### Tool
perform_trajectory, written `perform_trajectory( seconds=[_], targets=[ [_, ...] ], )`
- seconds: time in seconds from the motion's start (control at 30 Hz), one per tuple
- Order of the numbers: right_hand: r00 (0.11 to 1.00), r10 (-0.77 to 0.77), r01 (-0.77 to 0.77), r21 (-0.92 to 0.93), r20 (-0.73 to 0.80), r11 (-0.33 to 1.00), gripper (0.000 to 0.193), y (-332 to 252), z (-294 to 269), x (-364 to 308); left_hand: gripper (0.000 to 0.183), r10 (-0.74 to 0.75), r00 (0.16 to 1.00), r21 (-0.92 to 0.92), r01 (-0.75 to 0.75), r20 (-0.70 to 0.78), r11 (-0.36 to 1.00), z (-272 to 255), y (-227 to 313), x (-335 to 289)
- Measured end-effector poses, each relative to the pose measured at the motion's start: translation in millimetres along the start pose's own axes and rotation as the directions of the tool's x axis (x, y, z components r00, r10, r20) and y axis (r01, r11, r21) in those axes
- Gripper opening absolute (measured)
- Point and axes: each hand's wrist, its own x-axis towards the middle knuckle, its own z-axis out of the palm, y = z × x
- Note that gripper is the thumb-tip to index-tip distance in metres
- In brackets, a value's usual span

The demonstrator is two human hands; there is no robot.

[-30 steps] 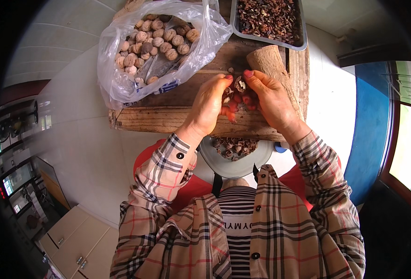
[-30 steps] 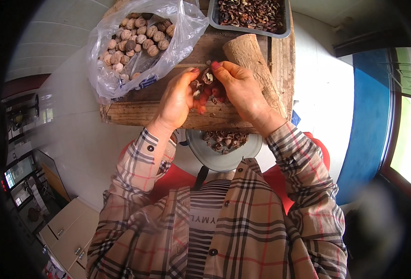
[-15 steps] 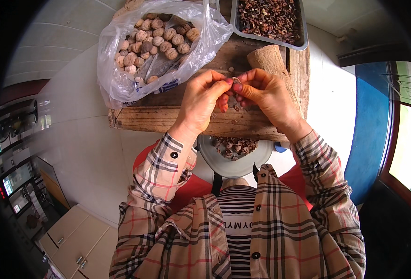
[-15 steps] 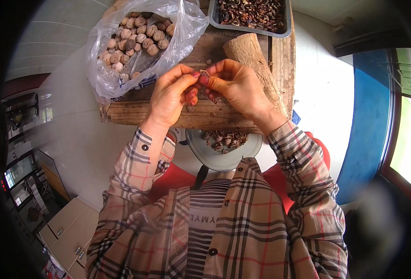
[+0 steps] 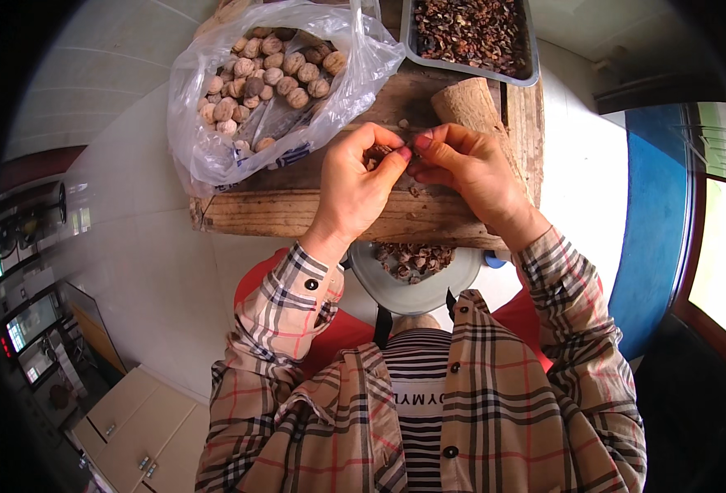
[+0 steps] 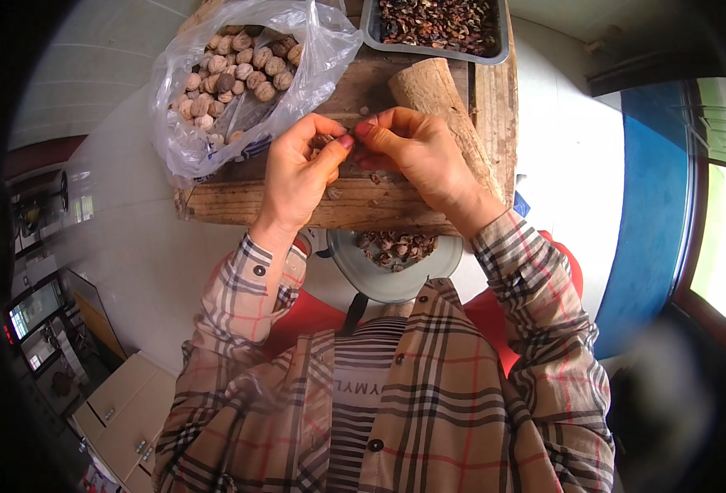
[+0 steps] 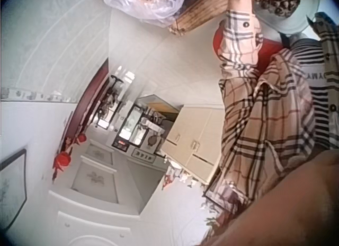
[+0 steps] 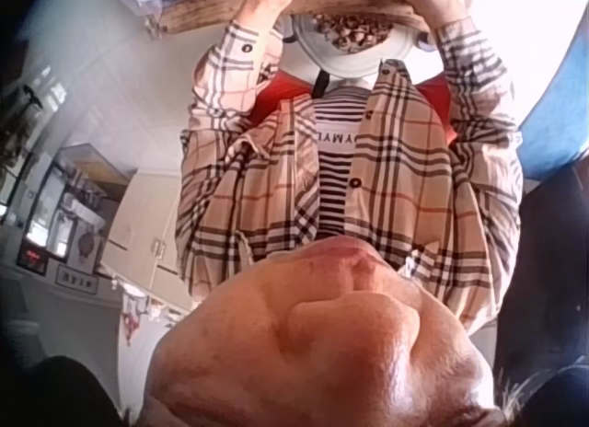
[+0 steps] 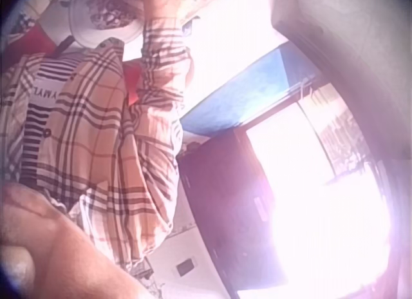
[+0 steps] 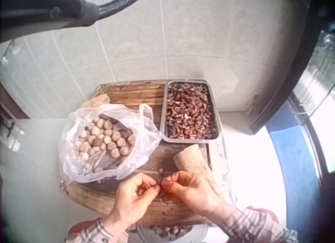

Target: The person shells walnuts by hand, using a small piece of wood to press or crack the shells and then picking out the nut meat.

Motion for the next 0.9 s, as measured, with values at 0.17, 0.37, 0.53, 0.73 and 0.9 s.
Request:
perform_trajectory(
  seconds=[0.17, 0.37, 0.53, 0.73, 0.9],
  targets=[
    [0.998, 0.054, -0.061, 0.286, 0.032, 0.956, 0.012, 5.6, -5.9, 0.0, 0.004, 0.111, 0.993, 0.057, -0.109, -0.032, 0.992, 4.5, -1.9, 0.0],
    [0.965, 0.167, -0.251, 0.534, 0.202, 0.807, 0.009, 14.9, -16.8, 8.7, 0.005, 0.287, 0.958, 0.205, -0.278, -0.015, 0.938, 4.9, -6.9, -0.9],
    [1.0, 0.013, -0.011, 0.296, -0.003, 0.955, 0.014, 7.6, -11.2, 4.5, 0.007, 0.142, 0.99, 0.138, -0.142, 0.012, 0.98, 6.4, 0.7, -3.0],
    [0.997, -0.08, 0.08, 0.096, -0.006, 0.992, 0.019, 1.9, -4.4, -1.0, 0.007, 0.047, 0.999, 0.054, -0.047, 0.01, 0.997, 7.3, -2.0, -2.6],
    [0.992, -0.126, 0.127, 0.125, -0.019, 0.984, 0.02, 6.7, -1.1, -0.2, 0.008, 0.173, 0.984, 0.14, -0.164, -0.051, 0.976, 13.6, -8.5, -3.8]
  ],
)
